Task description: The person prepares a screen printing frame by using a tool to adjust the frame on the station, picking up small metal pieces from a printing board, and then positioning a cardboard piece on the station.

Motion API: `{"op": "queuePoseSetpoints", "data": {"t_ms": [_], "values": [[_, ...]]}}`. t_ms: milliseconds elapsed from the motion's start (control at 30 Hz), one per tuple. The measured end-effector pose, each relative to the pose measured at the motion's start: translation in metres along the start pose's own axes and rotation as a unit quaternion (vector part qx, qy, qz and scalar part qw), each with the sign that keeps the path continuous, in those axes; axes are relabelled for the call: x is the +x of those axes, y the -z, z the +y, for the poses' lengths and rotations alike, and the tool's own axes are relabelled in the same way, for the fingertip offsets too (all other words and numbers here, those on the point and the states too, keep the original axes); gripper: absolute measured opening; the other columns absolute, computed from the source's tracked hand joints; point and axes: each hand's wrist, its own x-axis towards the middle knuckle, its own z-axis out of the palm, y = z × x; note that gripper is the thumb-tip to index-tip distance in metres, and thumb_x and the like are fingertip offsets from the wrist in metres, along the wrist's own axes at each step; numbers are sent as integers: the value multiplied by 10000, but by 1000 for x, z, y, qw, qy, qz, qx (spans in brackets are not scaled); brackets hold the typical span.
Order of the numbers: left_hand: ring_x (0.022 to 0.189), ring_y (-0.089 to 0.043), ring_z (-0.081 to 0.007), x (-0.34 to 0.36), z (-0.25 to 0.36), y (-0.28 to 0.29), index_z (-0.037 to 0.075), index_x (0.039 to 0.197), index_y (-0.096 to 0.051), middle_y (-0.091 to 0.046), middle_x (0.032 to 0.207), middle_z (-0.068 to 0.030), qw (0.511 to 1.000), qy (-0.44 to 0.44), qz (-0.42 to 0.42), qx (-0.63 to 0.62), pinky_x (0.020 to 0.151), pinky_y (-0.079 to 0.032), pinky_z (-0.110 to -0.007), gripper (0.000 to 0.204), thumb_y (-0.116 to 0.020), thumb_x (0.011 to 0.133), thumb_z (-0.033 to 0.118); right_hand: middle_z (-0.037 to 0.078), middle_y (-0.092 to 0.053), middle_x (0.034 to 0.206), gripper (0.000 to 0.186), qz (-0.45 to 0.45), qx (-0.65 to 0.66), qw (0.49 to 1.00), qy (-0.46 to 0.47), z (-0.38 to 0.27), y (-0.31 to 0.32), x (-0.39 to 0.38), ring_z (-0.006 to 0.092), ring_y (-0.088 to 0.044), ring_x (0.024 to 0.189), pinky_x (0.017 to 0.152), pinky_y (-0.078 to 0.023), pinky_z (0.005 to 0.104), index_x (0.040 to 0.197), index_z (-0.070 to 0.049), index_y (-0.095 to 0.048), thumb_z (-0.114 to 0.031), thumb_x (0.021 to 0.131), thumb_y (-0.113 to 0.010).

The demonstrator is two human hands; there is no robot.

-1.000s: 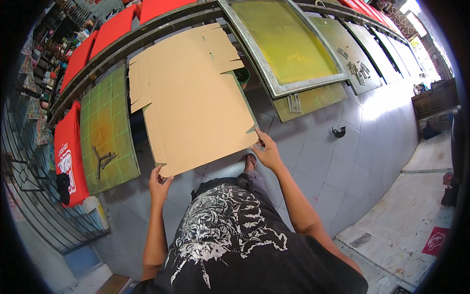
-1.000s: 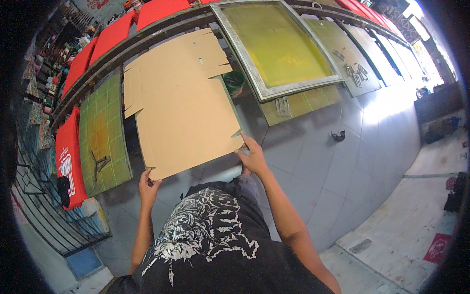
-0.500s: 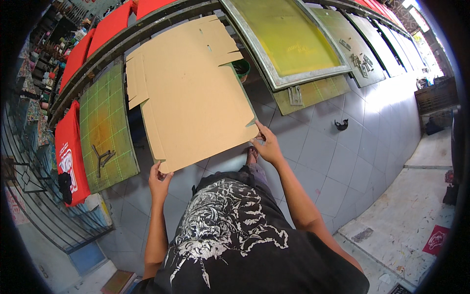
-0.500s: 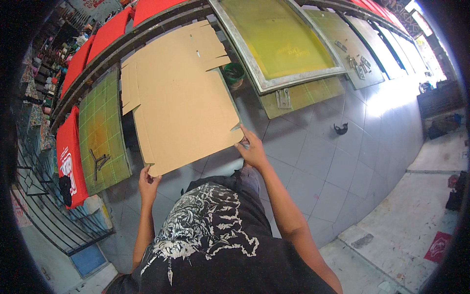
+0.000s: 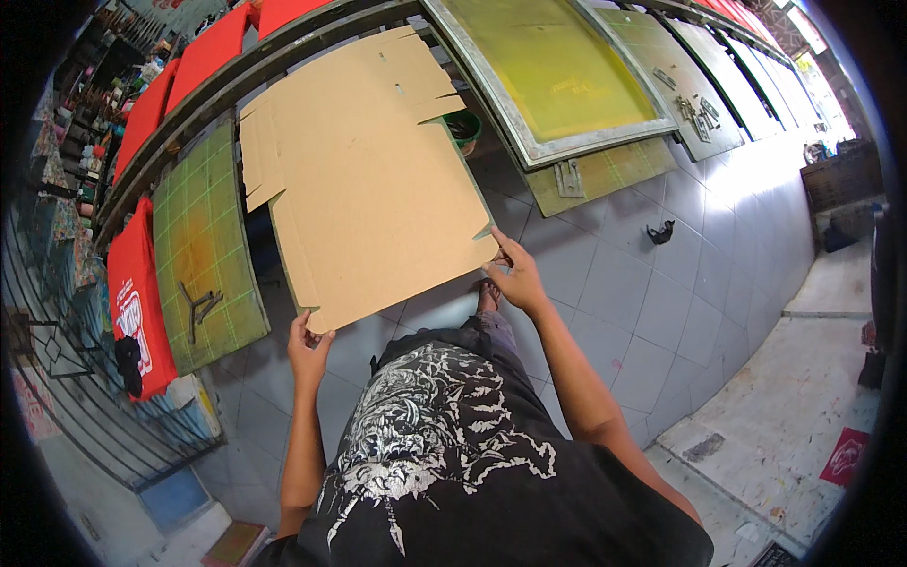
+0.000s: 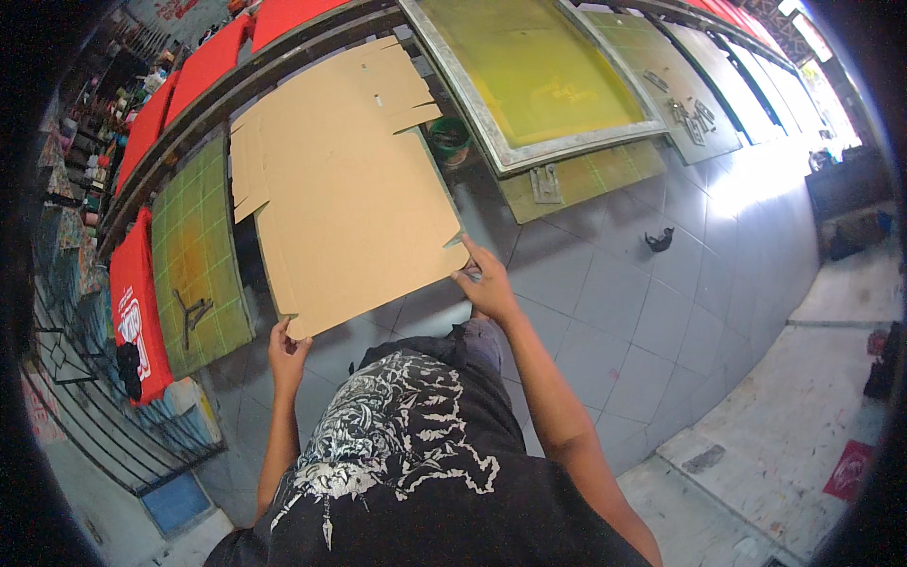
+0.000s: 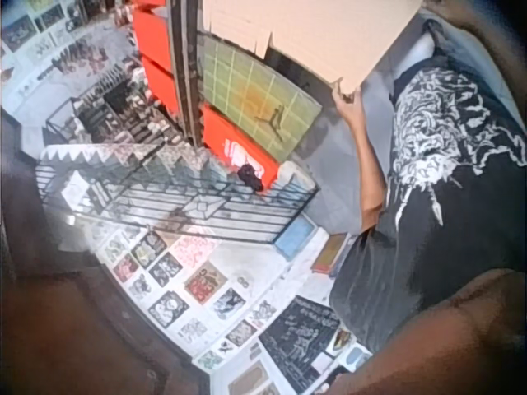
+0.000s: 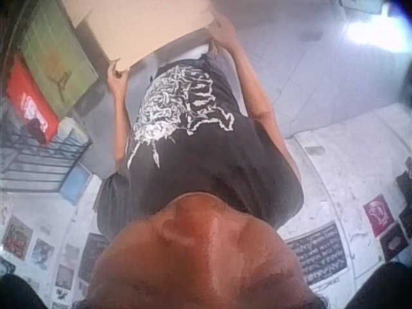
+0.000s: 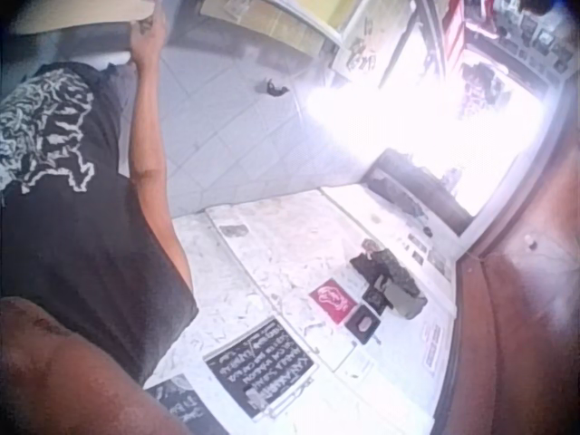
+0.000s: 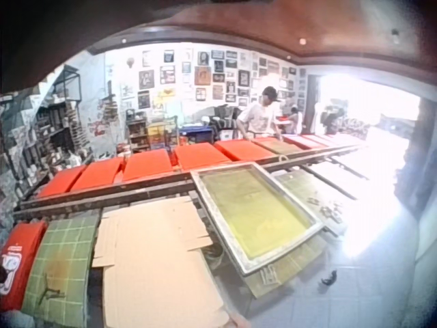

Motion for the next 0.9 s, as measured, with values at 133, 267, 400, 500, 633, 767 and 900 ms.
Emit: {"op": "queuePoseSetpoints", "data": {"t_ms": [133,267,400,500,633,767,900], "values": [[943,-562,-128,-1,2,-2,-31,1282,-437,-594,1095,-94,1000,-20,13,-21,827,-448,-251,570,-695,773,-25,47,-545,985,667,1,4,1000,-1,2,0,-1,126,-529,876,855,-457,259,1388,-74,-436,-27,767,-673],[981,-565,-141,0,-2,0,-36,1287,-431,-592,1127,-108,999,-23,3,-22,853,-448,-260,572,-690,778,-22,49,-546,973,664,2,20,1000,-6,1,0,-1,126,-525,877,869,-455,261,1387,-76,-439,-38,767,-675],[930,-554,-121,2,-4,0,-38,1295,-426,-591,1090,-84,1000,-26,9,-15,810,-447,-249,586,-698,776,-10,141,-587,1094,658,-7,-11,1000,-6,-1,3,-1,217,-581,931,861,-482,321,1374,-90,-448,-66,769,-707],[879,-531,-104,3,-5,2,-37,1301,-423,-582,1056,-63,1000,-6,6,3,771,-436,-239,600,-707,774,1,134,-585,1058,669,-12,-8,1000,-5,-2,4,0,214,-572,912,861,-477,322,1380,-94,-440,-73,768,-710],[856,-514,-99,1,0,1,-34,1298,-428,-576,1041,-54,1000,-3,11,2,760,-428,-234,598,-709,771,3,72,-531,950,667,-9,2,1000,5,-7,3,0,154,-519,867,847,-450,268,1382,-80,-444,-55,764,-693],[976,-549,-150,-1,1,2,-31,1308,-416,-575,1132,-102,1000,-9,0,-15,839,-444,-270,586,-678,783,-19,47,-527,929,667,-3,-1,1000,-8,2,1,0,130,-508,857,850,-445,251,1376,-80,-460,-50,753,-697],[1028,-564,-166,1,-6,2,-30,1312,-406,-578,1161,-115,1000,-22,-5,-4,869,-449,-275,579,-656,790,-36,59,-560,976,672,-2,-21,1000,-17,6,2,0,137,-528,882,862,-456,267,1372,-92,-468,-63,745,-711]]}}
